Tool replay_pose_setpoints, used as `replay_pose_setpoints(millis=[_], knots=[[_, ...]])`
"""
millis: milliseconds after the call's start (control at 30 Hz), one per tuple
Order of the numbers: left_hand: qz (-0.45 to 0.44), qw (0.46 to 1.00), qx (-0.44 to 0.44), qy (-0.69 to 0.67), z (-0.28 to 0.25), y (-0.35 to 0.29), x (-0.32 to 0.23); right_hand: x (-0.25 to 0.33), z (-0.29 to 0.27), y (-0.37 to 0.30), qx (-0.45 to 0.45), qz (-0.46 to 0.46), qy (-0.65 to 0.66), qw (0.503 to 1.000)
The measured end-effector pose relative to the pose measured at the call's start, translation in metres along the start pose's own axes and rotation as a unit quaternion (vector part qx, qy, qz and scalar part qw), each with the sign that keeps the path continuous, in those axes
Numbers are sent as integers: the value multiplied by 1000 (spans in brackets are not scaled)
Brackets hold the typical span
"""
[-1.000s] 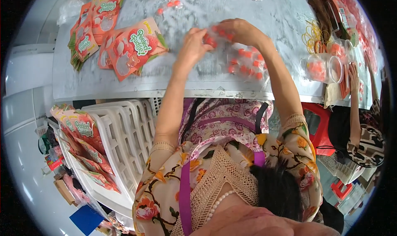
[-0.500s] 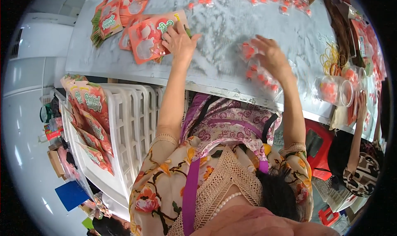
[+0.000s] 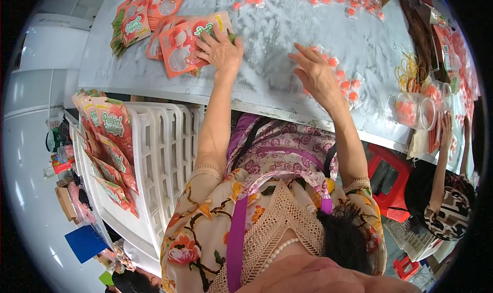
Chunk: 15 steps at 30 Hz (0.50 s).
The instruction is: Packing small individual candies into plastic zip-lock pouches at a factory assembly line.
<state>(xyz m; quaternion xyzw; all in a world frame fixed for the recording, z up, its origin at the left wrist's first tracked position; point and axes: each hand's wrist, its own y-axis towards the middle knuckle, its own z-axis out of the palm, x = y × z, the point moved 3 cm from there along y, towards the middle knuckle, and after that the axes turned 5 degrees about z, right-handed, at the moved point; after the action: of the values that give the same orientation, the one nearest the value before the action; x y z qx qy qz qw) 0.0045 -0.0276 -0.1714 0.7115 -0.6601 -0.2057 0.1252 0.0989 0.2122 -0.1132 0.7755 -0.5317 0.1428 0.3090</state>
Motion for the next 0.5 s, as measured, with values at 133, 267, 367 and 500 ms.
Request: replay_pose_setpoints(millis=[133, 267, 367, 500], knots=[[-7, 1000, 29, 5, -7, 2, 2, 17, 9, -2, 9, -14, 55, 998], [-28, 988, 100, -112, -42, 7, 4, 24, 17, -1, 36, 7, 77, 996], [76, 987, 139, -29, -52, 4, 19, 29, 28, 4, 40, -23, 94, 995], [126, 988, 62, -71, -86, -3, 23, 45, 44, 17, 13, -62, 122, 990]])
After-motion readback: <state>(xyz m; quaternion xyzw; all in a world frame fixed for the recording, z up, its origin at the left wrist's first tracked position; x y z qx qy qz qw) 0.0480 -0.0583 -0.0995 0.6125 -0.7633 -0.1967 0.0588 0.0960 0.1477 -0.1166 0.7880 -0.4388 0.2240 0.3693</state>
